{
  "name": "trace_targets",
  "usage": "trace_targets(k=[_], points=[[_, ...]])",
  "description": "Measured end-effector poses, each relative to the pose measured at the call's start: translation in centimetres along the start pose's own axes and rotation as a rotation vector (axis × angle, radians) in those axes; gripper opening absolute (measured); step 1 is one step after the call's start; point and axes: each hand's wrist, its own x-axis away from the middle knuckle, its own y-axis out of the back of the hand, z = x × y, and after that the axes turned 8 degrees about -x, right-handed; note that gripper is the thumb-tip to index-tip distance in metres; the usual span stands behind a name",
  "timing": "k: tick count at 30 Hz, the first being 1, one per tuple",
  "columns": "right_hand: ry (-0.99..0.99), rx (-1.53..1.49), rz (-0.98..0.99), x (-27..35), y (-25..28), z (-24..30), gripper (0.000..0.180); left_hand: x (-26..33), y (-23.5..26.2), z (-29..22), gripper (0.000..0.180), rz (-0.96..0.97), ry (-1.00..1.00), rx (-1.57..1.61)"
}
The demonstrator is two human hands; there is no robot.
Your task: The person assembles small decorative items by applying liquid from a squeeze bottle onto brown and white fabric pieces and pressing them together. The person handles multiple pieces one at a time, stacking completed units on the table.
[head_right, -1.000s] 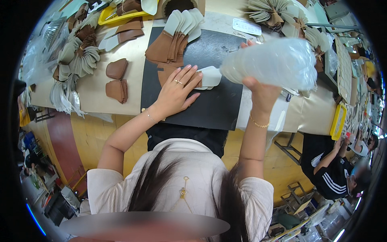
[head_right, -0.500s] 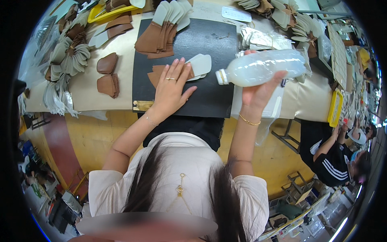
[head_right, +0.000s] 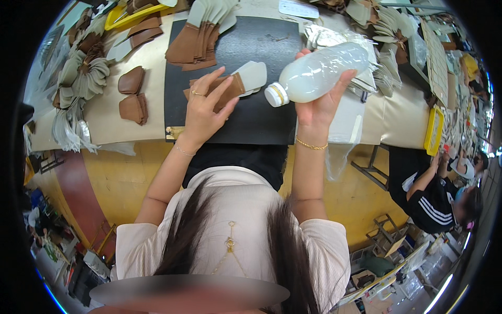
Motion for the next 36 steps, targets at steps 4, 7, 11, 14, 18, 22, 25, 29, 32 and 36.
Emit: trace_targets(k=[4,7,11,14,18,22,25,29,32,36], points=[[-0.020,-0.030,0.023,0.1,0.2,0.2,0.081,0.6,-0.6,0.7,0.040,0.089,0.028,-0.005],[0.008,0.003,0.014,0.1,0.1,0.1,0.081,0.8,-0.8,0.8,0.036,0.072,0.036,0.001],[0.000,-0.012,0.007,0.0,0.1,0.0,0.080,0.8,-0.9,0.8,0.035,0.068,0.049,0.014],[0.006,0.013,0.010,0.0,0.3,0.0,0.080,0.8,-0.9,0.8,0.035,0.068,0.054,0.013],[0.016,0.026,-0.009,0.2,0.1,-0.1,0.083,0.8,-1.0,0.9,0.034,0.058,0.044,0.007],[0.242,0.218,0.051,0.8,-0.5,-0.4,0.088,0.8,-1.1,1.1,0.035,0.045,0.021,-0.003],[0.527,0.568,0.162,1.7,-0.6,-1.3,0.089,0.8,-1.1,1.0,0.035,0.042,0.049,0.014],[0.503,0.827,0.382,3.5,0.6,-3.7,0.086,0.7,-1.0,0.9,0.035,0.044,0.057,0.014],[0.601,1.236,0.611,3.5,2.0,-4.9,0.082,0.7,-1.0,0.9,0.035,0.047,0.053,0.007],[0.628,1.467,0.676,1.7,2.6,-3.7,0.072,0.8,-0.9,1.0,0.035,0.059,0.056,0.011]])
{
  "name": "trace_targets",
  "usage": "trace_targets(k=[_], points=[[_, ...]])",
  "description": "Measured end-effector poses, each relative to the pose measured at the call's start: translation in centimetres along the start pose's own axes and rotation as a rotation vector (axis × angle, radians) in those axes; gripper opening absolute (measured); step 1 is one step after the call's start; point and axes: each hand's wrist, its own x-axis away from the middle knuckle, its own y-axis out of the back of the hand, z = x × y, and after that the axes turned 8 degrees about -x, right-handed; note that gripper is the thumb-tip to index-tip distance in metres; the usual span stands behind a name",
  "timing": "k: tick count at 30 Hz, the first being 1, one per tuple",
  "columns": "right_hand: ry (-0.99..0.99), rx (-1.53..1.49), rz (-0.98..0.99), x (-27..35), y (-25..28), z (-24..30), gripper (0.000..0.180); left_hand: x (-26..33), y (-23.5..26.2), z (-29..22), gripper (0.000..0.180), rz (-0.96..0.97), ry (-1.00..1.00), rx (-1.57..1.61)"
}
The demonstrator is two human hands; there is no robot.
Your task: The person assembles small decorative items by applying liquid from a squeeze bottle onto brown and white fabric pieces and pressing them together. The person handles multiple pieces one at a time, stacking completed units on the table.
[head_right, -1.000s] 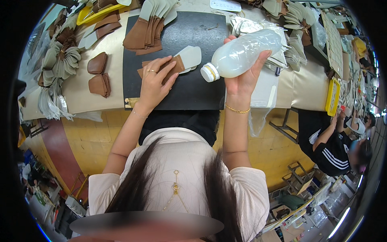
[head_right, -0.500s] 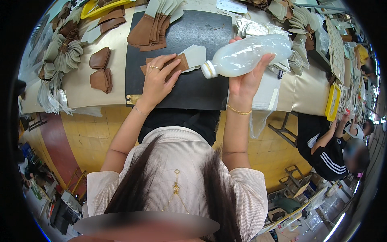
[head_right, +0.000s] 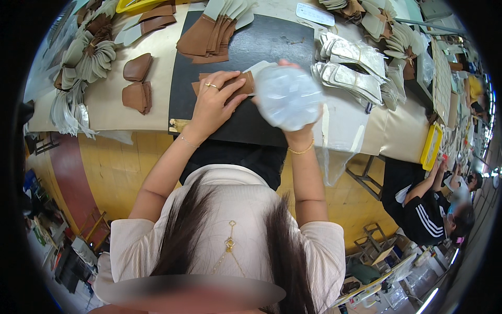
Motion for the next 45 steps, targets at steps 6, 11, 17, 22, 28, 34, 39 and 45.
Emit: trace_targets(k=[6,11,17,22,28,34,39,45], points=[[-0.101,-0.601,-0.471,-1.2,-0.2,1.9,0.070,-0.1,-0.1,0.1,0.035,-0.026,-0.018,-0.008],[0.056,-0.544,-0.267,-2.3,-0.7,2.9,0.078,-0.1,-0.1,0.1,0.034,-0.016,-0.021,-0.015],[-0.042,-0.800,-0.488,-1.9,0.3,1.3,0.079,-0.1,-0.3,0.1,0.034,-0.006,-0.002,-0.013],[-0.121,-0.596,-0.553,-1.8,-0.2,1.5,0.082,-0.1,-0.3,0.2,0.034,-0.003,-0.001,-0.012],[0.080,-0.665,-0.411,-3.1,-0.9,2.4,0.080,-0.2,-0.3,0.0,0.035,0.007,-0.002,-0.013],[-0.170,-0.124,-0.518,-4.3,0.1,1.5,0.051,-0.3,0.0,-0.2,0.029,-0.014,-0.015,-0.038],[0.043,-0.304,-0.429,-4.8,-0.8,1.9,0.049,-0.7,0.0,-0.3,0.023,-0.023,0.018,-0.019],[-0.123,-0.137,-0.454,-5.9,-0.8,1.6,0.041,-1.0,0.5,-1.3,0.022,-0.027,0.037,-0.090]])
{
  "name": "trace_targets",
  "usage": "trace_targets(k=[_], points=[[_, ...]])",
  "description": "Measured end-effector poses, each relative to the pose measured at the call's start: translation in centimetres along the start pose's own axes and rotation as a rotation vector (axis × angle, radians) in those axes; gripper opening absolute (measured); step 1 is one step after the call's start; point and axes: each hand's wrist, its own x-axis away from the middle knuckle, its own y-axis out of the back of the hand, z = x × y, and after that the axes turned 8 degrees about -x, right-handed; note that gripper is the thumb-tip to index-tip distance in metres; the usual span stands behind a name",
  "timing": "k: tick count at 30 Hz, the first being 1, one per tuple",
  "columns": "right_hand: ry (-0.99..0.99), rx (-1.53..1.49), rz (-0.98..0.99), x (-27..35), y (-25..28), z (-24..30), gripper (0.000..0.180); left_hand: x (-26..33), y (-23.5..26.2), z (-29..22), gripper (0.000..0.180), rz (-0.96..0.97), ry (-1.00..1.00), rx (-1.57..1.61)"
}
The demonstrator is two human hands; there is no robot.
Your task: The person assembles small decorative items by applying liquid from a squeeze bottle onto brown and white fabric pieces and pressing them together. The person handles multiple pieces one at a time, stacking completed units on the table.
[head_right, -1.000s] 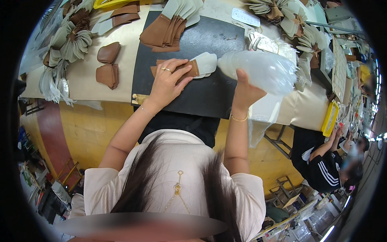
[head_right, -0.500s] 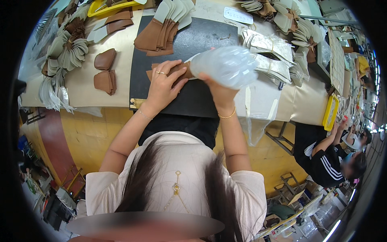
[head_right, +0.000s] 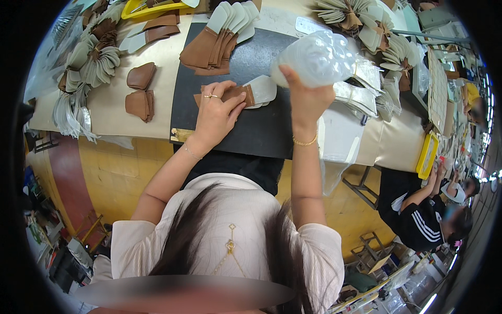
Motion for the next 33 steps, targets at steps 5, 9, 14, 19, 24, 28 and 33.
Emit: trace_targets(k=[5,9,14,19,24,28,33], points=[[0.151,0.066,0.261,0.1,-0.6,0.9,0.050,-0.5,0.1,-0.2,0.020,0.117,0.045,0.142],[0.074,0.058,-0.259,-3.2,1.1,1.5,0.038,-0.5,0.0,0.0,0.017,0.116,0.038,0.182],[0.064,-0.260,-0.106,-1.7,1.8,2.4,0.036,-0.5,-0.1,0.0,0.020,0.126,0.056,0.193],[0.075,0.011,0.110,0.0,-0.8,1.1,0.036,-0.4,-0.3,0.3,0.018,0.085,0.037,0.186],[-0.044,-0.053,-0.209,-2.0,0.4,1.1,0.037,-0.2,-0.5,0.4,0.019,0.098,0.058,0.209],[0.089,-0.071,0.118,-0.4,-0.4,1.7,0.044,-0.3,-0.5,0.4,0.020,0.116,0.084,0.197],[-0.112,0.028,-0.048,-0.8,0.3,0.1,0.047,-0.3,-0.5,0.3,0.020,0.085,0.095,0.215]])
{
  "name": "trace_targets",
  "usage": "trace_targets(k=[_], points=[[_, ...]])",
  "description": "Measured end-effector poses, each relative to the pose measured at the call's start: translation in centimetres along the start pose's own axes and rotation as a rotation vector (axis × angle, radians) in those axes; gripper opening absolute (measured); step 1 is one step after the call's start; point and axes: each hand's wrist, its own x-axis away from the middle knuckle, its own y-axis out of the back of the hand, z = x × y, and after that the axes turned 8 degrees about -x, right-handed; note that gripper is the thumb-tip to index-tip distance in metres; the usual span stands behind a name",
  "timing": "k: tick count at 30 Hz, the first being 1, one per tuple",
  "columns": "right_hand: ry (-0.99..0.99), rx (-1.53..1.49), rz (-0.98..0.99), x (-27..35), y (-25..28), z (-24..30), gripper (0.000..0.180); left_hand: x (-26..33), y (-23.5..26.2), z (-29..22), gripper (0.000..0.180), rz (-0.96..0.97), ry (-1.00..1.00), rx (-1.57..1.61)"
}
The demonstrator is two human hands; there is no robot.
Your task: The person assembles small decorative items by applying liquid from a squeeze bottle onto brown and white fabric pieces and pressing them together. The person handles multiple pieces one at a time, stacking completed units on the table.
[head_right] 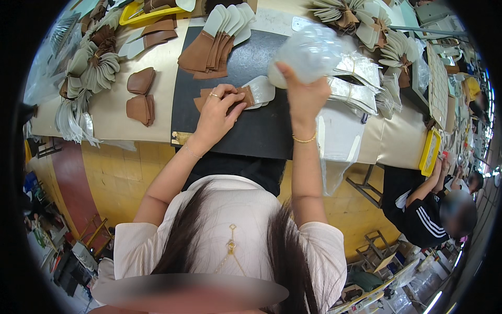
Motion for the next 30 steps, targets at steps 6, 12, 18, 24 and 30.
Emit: trace_targets(k=[6,12,18,24,30], points=[[-0.032,-0.251,-0.042,-0.3,0.8,-1.4,0.055,-0.4,-0.6,-0.2,0.020,-0.038,0.024,0.006],[-0.218,-0.285,-0.021,2.7,4.4,-1.7,0.060,-0.9,-0.7,-0.5,0.026,-0.025,0.079,0.005],[-0.187,-0.568,-0.159,0.3,8.0,-2.2,0.077,-1.0,-0.2,-0.6,0.021,0.052,0.171,0.147],[0.021,-0.344,-0.128,-0.9,5.7,-0.8,0.077,-0.2,1.2,0.2,0.017,0.007,-0.110,-0.037],[-0.041,-0.390,0.084,1.9,2.6,0.8,0.065,0.4,2.4,0.9,0.023,0.019,-0.269,-0.015]])
